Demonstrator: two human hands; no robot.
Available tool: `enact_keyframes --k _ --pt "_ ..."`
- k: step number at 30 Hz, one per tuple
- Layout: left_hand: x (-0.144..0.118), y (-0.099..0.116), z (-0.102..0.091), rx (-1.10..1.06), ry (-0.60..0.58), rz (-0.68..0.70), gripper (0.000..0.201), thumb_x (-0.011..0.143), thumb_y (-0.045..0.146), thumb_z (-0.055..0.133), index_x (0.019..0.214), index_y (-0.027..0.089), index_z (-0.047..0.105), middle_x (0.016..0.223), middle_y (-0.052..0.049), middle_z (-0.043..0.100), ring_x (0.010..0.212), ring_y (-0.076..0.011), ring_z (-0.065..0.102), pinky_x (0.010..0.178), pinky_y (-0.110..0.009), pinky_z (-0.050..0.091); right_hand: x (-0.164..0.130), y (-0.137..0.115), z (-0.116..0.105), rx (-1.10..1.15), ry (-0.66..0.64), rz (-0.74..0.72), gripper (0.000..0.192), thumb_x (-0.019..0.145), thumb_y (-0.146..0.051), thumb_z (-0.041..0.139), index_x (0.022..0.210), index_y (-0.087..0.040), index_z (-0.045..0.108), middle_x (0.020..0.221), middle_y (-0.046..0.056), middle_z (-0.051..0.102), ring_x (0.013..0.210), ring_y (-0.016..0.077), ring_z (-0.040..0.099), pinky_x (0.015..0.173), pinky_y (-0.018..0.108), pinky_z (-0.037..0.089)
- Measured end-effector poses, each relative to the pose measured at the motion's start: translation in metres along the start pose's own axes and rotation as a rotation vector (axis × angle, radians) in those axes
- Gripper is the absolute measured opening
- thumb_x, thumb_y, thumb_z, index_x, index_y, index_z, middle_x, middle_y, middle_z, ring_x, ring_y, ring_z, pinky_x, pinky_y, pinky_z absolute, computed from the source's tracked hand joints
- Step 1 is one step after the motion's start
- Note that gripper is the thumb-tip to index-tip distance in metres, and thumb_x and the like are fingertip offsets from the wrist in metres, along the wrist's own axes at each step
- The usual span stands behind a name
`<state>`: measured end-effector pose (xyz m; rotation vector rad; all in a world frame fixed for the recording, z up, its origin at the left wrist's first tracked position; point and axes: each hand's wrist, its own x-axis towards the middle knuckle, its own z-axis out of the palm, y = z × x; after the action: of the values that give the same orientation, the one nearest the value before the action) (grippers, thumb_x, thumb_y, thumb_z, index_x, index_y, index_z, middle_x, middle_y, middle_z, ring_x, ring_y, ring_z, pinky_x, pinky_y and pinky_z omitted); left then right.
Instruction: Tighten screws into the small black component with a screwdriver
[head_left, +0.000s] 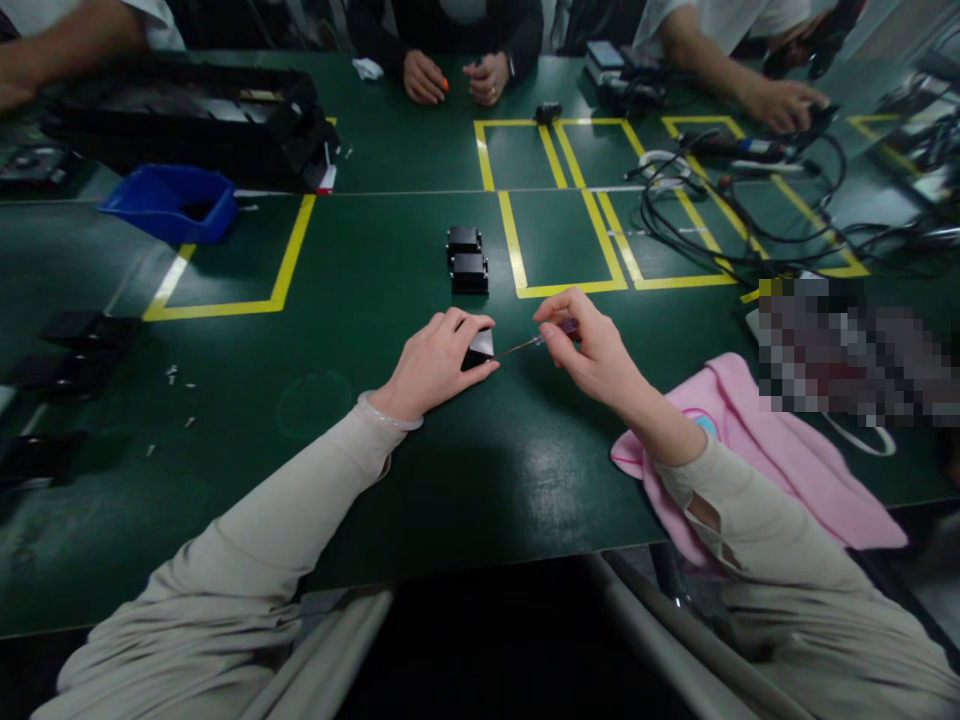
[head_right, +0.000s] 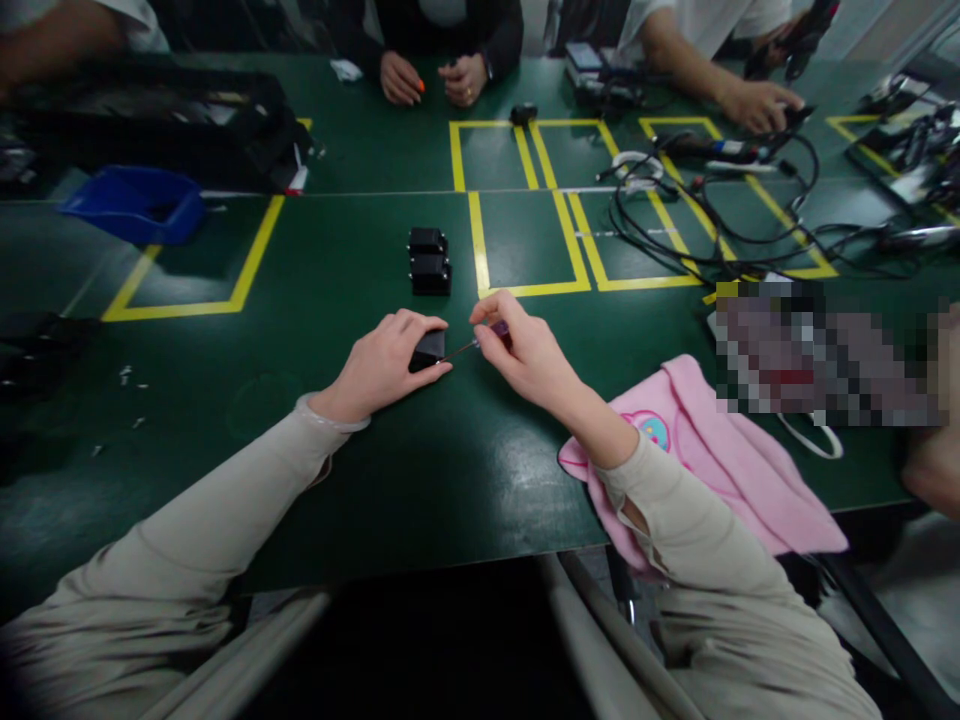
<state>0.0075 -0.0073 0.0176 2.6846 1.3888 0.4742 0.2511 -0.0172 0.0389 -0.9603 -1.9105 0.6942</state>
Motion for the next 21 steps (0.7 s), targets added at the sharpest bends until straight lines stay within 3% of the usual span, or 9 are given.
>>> enact_keyframes --k 5,10,15,21 --pt "-0.0003 -0.0002 -0.0002 0.006 -0.002 0.000 0.048 0.097 0.044 0.066 0.137 0.022 0.053 0.128 -0.011 0.062 0.115 -0.0297 0.061 0.090 -0.040 0.054 0.0003 0.0010 -0.0012 -0.004 0.001 0.015 0.024 0.104 -0.044 0.055 0.091 -0.024 0.053 0.071 -0.003 0.058 0.060 0.0126 0.057 0.060 0.028 0.042" --pt "-0.0003 -0.0010 0.0001 0.009 -0.001 0.003 0.049 0.097 0.046 0.065 0.138 0.022 0.052 0.128 -0.011 0.062 0.114 -0.0298 0.061 0.090 -0.041 0.054 -0.0003 0.0015 -0.0004 0.009 -0.001 0.004 0.013 0.104 -0.037 0.054 0.104 -0.024 0.054 0.080 -0.002 0.061 0.062 0.0125 0.058 0.061 0.028 0.043" --pt "0.0001 -0.0004 0.0000 0.005 -0.005 0.001 0.048 0.097 0.045 0.065 0.138 0.021 0.053 0.128 -0.012 0.062 0.114 -0.0297 0.061 0.090 -0.041 0.054 -0.0006 -0.0014 0.0009 -0.025 0.011 -0.004 0.017 0.104 -0.036 0.056 0.093 -0.023 0.054 0.070 -0.004 0.057 0.057 0.0113 0.055 0.059 0.027 0.041" --pt "0.0006 -0.0001 0.0002 0.011 -0.008 -0.002 0.049 0.097 0.045 0.066 0.138 0.021 0.054 0.128 -0.011 0.062 0.115 -0.0301 0.062 0.091 -0.041 0.054 -0.0009 -0.0022 0.0007 -0.053 0.010 -0.041 0.005 0.102 -0.027 0.053 0.104 -0.023 0.054 0.080 -0.002 0.061 0.059 0.0106 0.055 0.060 0.026 0.042"
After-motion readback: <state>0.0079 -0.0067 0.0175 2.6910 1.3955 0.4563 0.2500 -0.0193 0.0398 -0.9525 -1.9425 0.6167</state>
